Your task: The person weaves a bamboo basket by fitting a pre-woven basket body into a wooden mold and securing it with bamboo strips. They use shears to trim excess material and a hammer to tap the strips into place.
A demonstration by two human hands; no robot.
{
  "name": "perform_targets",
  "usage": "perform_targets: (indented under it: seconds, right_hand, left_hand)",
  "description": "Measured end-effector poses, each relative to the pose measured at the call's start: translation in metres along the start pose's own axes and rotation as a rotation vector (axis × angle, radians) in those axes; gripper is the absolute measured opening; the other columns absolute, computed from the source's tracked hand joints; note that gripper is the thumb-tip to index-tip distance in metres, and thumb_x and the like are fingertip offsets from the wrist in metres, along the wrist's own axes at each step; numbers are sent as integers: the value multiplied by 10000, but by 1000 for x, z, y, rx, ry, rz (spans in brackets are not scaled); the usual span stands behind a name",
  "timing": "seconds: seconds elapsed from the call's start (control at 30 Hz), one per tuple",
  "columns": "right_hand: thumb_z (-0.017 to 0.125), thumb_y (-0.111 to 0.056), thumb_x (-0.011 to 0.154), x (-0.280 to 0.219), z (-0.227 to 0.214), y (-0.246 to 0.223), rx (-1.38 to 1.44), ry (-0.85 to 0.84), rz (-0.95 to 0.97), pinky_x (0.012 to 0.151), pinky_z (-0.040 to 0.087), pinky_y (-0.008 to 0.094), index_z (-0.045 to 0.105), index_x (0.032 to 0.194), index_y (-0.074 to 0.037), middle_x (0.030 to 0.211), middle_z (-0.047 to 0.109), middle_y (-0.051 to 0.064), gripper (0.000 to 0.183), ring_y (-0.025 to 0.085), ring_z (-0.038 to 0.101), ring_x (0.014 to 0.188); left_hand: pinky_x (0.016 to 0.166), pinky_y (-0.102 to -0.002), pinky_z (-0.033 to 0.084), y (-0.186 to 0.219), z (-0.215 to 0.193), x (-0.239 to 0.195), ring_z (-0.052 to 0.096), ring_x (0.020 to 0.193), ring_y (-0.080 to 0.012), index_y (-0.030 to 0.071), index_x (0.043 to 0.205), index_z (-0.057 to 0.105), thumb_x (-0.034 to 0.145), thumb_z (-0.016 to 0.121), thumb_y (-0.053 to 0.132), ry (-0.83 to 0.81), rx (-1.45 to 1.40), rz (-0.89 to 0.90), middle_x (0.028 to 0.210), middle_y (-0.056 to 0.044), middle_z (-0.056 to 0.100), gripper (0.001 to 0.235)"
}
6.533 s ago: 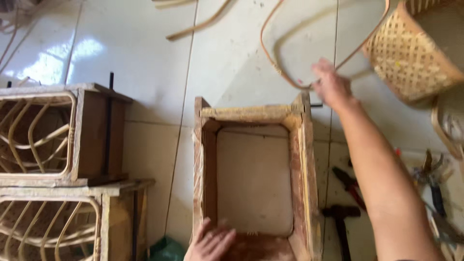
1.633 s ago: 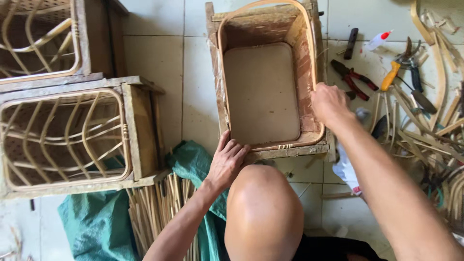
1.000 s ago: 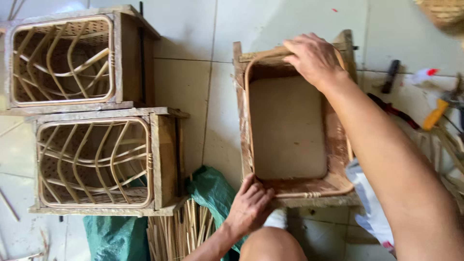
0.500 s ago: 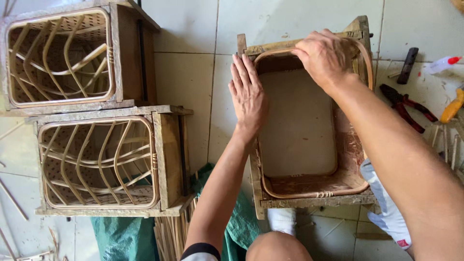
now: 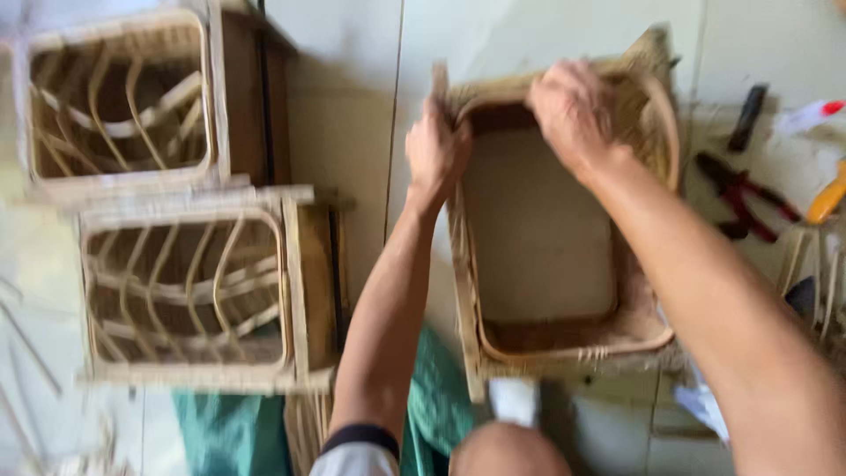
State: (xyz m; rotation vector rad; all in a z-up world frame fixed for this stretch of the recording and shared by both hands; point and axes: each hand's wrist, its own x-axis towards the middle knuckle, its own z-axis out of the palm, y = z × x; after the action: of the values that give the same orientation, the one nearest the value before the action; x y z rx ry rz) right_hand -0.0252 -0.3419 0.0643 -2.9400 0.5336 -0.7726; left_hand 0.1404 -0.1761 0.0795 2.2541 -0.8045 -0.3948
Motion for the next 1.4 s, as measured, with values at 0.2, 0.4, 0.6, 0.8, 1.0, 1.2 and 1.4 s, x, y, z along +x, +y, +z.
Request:
perform_targets:
  seconds: [0.2, 0.4, 0.6, 0.8, 1.0, 1.2, 1.4]
  right_hand:
    - [607, -95, 1080, -54, -58, 50, -60, -137, 175, 1112, 479, 475, 653, 1433, -33, 1437, 659, 195, 362, 374, 636, 1280]
    - [599, -53, 1094, -70, -39, 50, 100, -163, 505, 1125, 452, 461, 594, 1483, -49, 1516, 562, 200, 389, 381, 550, 1361]
    - [685, -76, 871, -66, -92, 39, -45, -321, 597, 916, 527, 490, 648, 1387, -63, 1111, 729, 202, 517, 374, 643, 994]
    - [527, -84, 1043, -77, -104, -3, -109, -625, 638, 563, 602, 447, 341, 1542, 78, 707, 586, 171, 557, 235, 526, 521]
    - [347, -50, 1088, -60, -98, -8, -44, -793, 805, 699, 579, 453, 10, 1606, 90, 567, 529, 129, 634, 222, 491, 434]
    - [387, -16, 1062, -65, -93, 0, -202, -798, 741, 680, 568, 450, 20, 1605, 87, 606, 589, 157, 663, 231, 523, 497]
    - [362, -27, 1103, -79, -54, 17, -126, -857, 807, 626, 640, 466, 37, 1628, 114, 704, 591, 256, 633, 280, 593, 574]
  left_hand:
    - [862, -526, 545, -34, 19, 1, 707, 923, -439, 52, 1161, 590, 850, 767, 280, 24, 80, -18, 976, -192, 756, 424]
    - [1029, -643, 339, 30, 41, 11, 471, 1291, -387, 72, 1388, 605, 823, 728, 391, 345, 417, 454, 1417, -191, 551, 661]
    - [953, -419, 460, 87, 124, 30, 510, 1123, -287, 147, 1152, 699, 931, 661, 242, -93, 295, 744, 1150, -92, 561, 243]
    - [955, -388, 448, 59, 140, 24, 474, 1131, -250, 116, 1187, 700, 873, 642, 98, 10, 514, 871, 1181, -82, 512, 320]
    - [927, -408, 441, 68, 143, 29, 470, 1111, -251, 125, 1160, 687, 895, 658, 142, 27, 523, 913, 1167, -80, 513, 268]
    - [870, -385, 430, 73, 138, 19, 471, 1062, -223, 167, 1232, 685, 886, 633, 91, 54, 627, 979, 1097, -56, 503, 359]
    - [910, -409, 431, 56, 142, 18, 484, 1104, -245, 94, 1176, 698, 856, 670, 146, 23, 555, 1001, 1133, -74, 505, 326]
